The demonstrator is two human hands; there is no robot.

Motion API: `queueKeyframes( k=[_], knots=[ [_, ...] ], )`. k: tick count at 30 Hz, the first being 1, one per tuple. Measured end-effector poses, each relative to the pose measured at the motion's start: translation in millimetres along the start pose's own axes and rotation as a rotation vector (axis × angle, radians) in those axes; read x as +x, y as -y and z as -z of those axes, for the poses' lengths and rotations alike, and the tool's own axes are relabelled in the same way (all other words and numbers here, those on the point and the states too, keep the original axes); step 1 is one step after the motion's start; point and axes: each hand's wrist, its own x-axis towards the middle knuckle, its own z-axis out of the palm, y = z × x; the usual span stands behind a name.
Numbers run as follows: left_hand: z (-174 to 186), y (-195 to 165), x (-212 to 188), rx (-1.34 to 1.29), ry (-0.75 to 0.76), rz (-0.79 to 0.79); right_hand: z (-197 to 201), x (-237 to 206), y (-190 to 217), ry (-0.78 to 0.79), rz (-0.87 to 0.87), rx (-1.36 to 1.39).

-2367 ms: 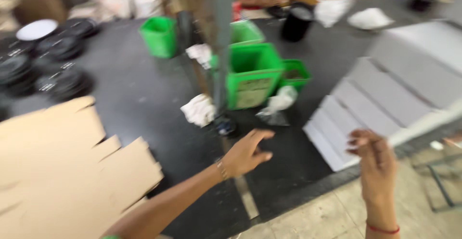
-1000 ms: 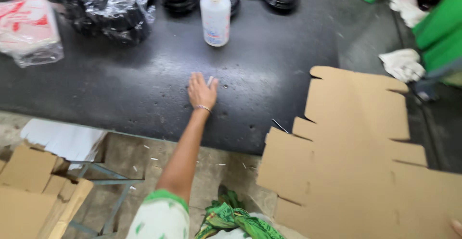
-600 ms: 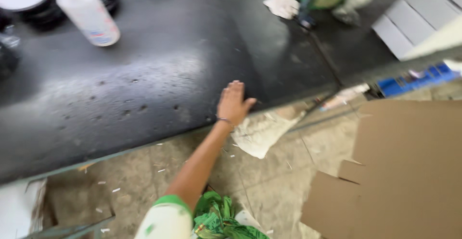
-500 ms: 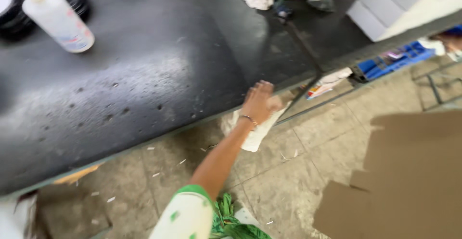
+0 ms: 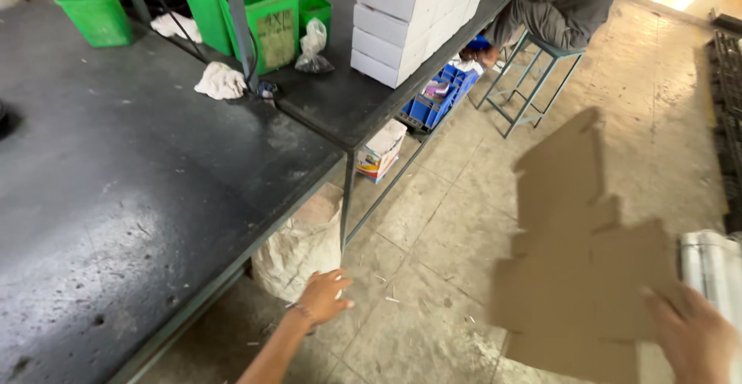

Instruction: The person folds flat cardboard into white boxes, inserts a plastic-wrapped black circular object into each box, closes the flaps, and stacks the finished boxes on the table. The process is repeated multiple times with consistent hand movements.

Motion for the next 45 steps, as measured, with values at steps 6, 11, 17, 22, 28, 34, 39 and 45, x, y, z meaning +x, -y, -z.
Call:
queueKeyframes(
  k=[6,11,17,22,28,34,39,45],
  knots=[
    [59,93,-129,-0.414,-0.253,0.332,-70,24,27,0.016,0.106,0.097],
    [103,167,-234,-0.764,-0.561,0.583,-169,20,47,0.114,0.135,0.124],
    [169,187,-297,-1.246,-1.015,0.416,-395,-7,13,0.454,-0.006,0.172],
    [218,189,-331,-1.390,-1.193,0.446,-582,-68,-30,0.716,-0.179,0.128],
    [232,236,-325,-0.985,-1.416,0.585,-715,-102,-72,0.892,-0.201,0.061],
    [242,285,-277,-0.589,-1.403,0.870,-799,-91,-77,0.973,0.036,-0.080],
    [242,287,-254,-0.115,-1.333,1.069,-825,-69,-77,0.987,0.158,-0.358],
    [246,280,-254,0.114,-1.272,1.106,-818,-47,-86,1.064,0.381,-0.325]
  ],
)
